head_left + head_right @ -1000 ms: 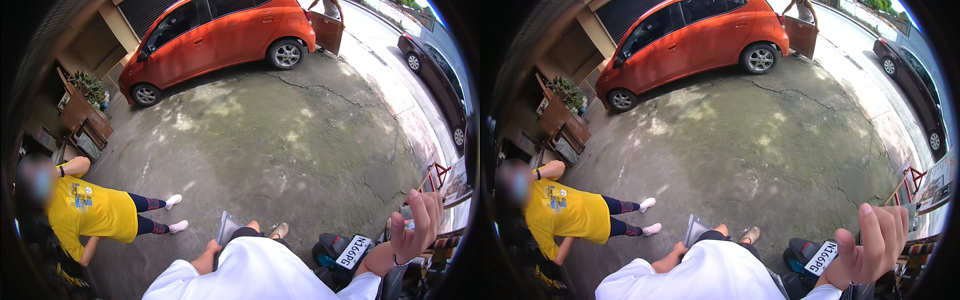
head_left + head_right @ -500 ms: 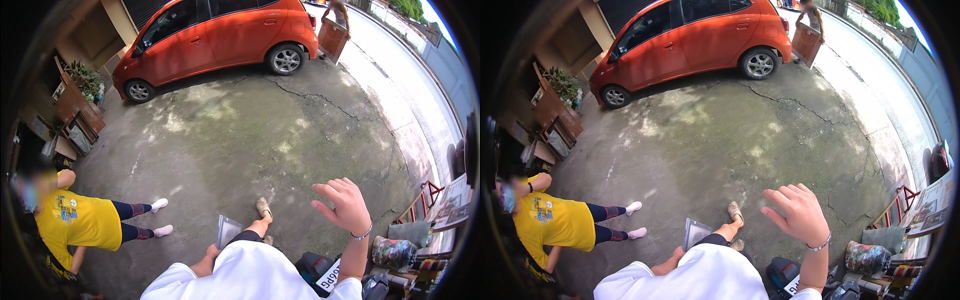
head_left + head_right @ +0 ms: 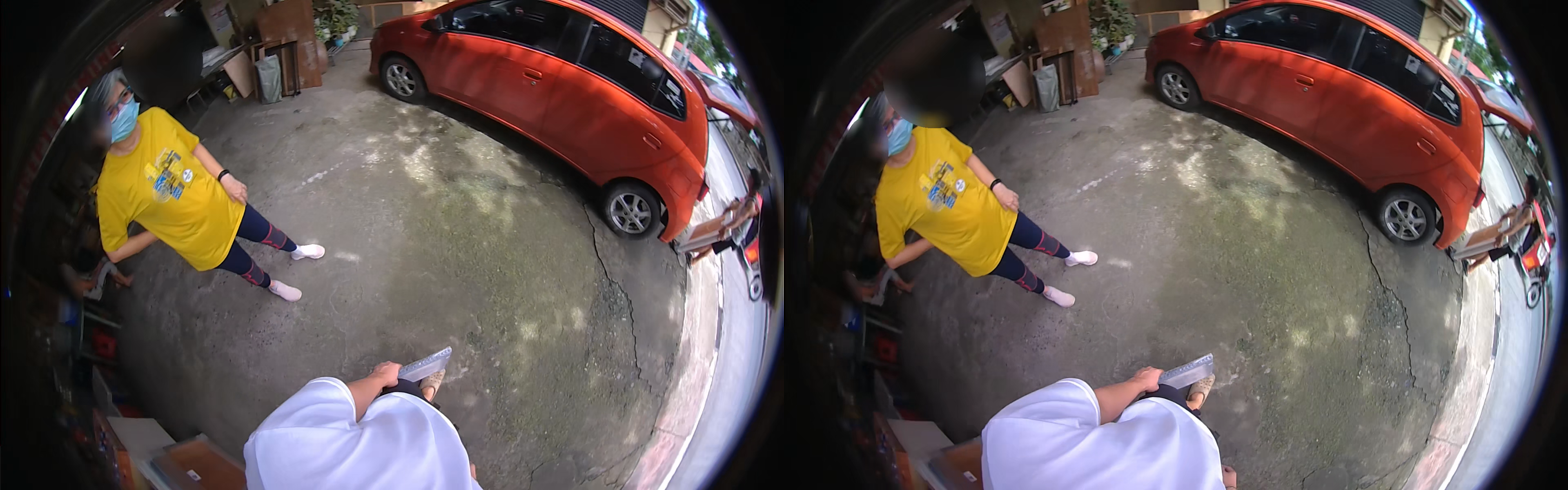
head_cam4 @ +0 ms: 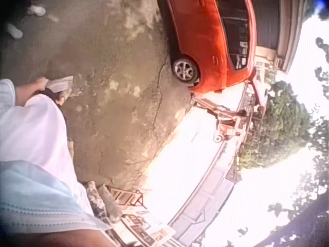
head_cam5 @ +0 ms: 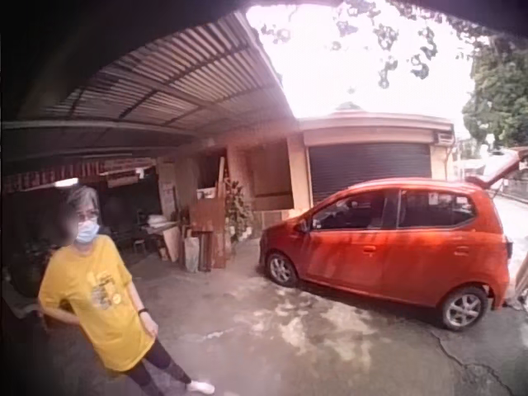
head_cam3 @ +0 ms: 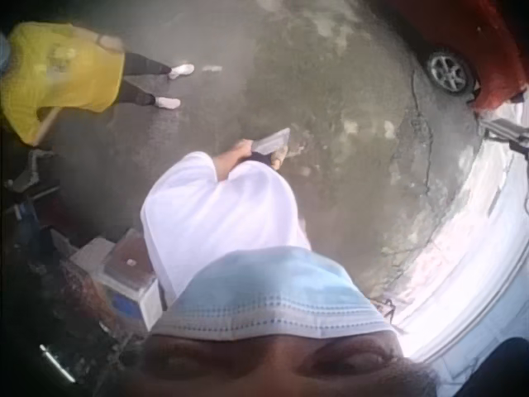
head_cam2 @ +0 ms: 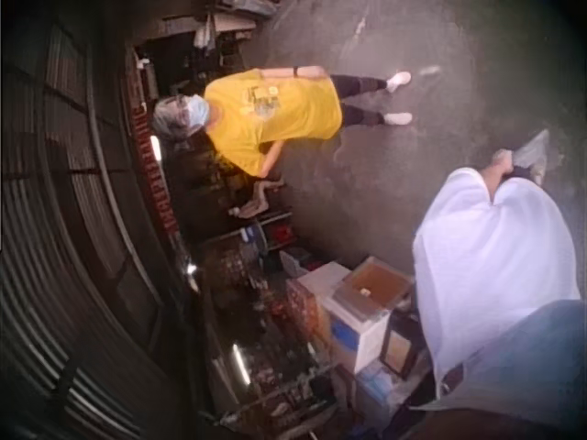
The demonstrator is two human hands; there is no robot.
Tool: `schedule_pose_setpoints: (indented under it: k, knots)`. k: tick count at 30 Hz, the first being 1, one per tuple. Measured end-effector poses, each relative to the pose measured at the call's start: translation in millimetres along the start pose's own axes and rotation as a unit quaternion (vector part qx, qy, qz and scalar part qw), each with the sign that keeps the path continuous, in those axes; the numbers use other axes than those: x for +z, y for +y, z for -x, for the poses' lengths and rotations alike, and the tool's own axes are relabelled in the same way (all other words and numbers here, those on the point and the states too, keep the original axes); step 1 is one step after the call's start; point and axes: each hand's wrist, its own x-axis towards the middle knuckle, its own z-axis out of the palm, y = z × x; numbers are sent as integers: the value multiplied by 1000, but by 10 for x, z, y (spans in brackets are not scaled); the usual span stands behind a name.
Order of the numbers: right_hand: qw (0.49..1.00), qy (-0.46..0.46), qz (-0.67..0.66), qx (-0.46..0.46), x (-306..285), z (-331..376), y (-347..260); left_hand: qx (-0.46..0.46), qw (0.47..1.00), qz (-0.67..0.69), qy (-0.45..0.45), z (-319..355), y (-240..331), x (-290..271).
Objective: The person loads several bubble-wrapped framed artworks into the trunk of a red hatchback. They handle each piece individually, placing them upright and stacking them with other items already in the trunk.
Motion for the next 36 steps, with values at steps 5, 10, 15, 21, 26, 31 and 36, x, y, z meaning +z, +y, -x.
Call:
schedule_pose_setpoints:
  k: [5,10,15,21,26,31,36]
  knots:
    - [991,-113,45,57,-302,-461,-134,5,996,64,54,-54,233,64]
    - [996,-61,35,46,-1156,-1369,-640,-23,987,131,91,-55,487,177]
    - [975,39,124,-180,-2059,-2524,-1777,-76,982,123,122,-71,800,234]
    - [854,26,300,-424,-2259,-2727,-3247,-134,976,127,117,9,1275,299]
    - [745,-76,404,-526,-2007,-2216,-3735,-131,977,126,112,148,1839,357]
    - [593,-134,494,-622,-1762,-1675,-3664,-106,978,132,124,118,2325,463]
    - [449,-118,520,-717,-1578,-1497,-3372,-42,977,94,189,63,2778,413]
